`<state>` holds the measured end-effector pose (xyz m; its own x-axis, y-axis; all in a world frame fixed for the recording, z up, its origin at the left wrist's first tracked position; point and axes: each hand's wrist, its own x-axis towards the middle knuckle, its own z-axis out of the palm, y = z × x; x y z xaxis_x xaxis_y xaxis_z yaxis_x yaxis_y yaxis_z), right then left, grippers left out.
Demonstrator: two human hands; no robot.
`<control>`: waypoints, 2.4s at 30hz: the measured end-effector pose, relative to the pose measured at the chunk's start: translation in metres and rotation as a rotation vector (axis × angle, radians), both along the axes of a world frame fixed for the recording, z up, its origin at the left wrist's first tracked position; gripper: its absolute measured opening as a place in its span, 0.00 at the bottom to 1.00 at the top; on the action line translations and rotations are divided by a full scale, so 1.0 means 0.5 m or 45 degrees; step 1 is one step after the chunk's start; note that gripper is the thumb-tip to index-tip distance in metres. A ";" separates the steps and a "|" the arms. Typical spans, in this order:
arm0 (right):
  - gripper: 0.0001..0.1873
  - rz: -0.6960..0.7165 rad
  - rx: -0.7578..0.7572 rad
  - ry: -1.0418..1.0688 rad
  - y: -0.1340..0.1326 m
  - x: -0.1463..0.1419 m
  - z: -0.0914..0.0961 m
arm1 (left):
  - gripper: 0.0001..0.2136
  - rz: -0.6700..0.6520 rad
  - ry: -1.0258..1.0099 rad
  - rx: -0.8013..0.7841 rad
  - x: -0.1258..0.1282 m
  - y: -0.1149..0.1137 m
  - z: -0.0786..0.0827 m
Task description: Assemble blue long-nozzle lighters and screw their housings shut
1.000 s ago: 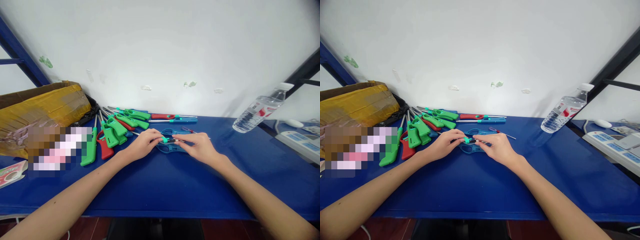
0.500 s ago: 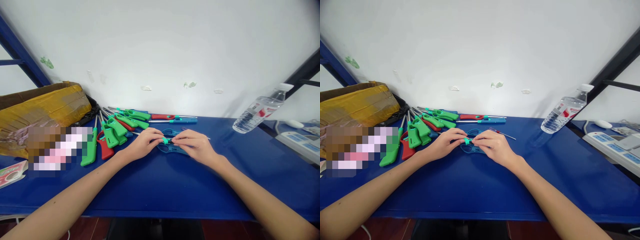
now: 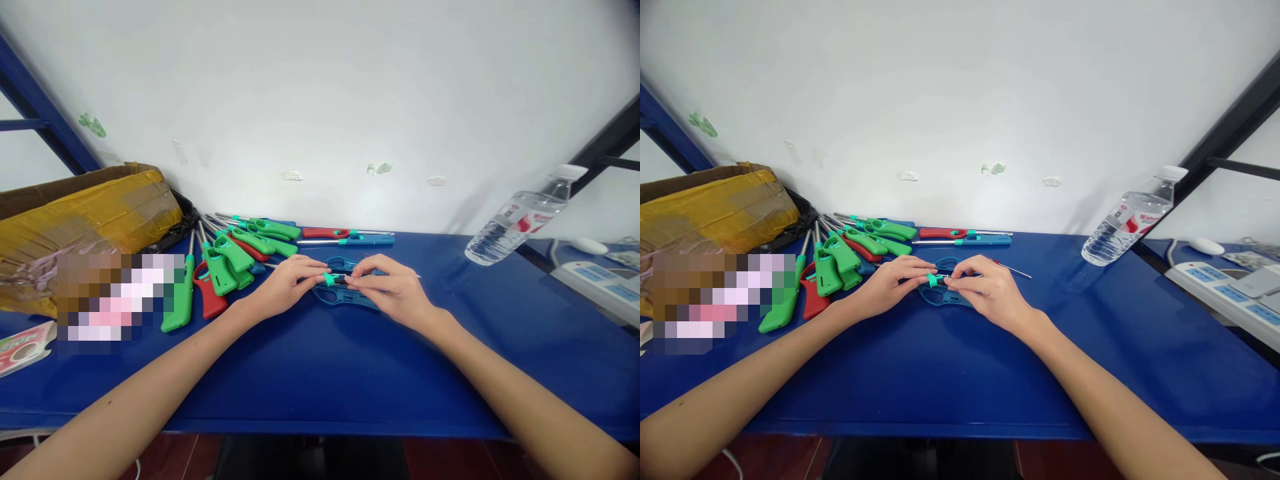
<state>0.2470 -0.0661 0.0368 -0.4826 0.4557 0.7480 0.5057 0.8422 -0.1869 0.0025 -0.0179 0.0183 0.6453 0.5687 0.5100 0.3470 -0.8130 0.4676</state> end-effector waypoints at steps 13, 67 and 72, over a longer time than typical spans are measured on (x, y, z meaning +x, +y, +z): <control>0.08 0.072 0.075 0.033 -0.010 -0.009 0.014 | 0.12 -0.161 -0.046 -0.183 -0.003 -0.002 0.011; 0.14 -0.004 -1.644 0.759 -0.009 -0.025 0.014 | 0.09 -0.045 -0.112 -0.115 0.000 -0.021 0.022; 0.13 -0.019 -1.646 0.792 -0.005 -0.023 0.009 | 0.07 0.052 -0.166 -0.125 0.001 -0.016 0.019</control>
<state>0.2356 -0.0685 0.0413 -0.2257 0.9687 -0.1037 0.0663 -0.0909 -0.9937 0.0029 -0.0257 0.0277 0.5526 0.6441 0.5288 0.3097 -0.7478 0.5873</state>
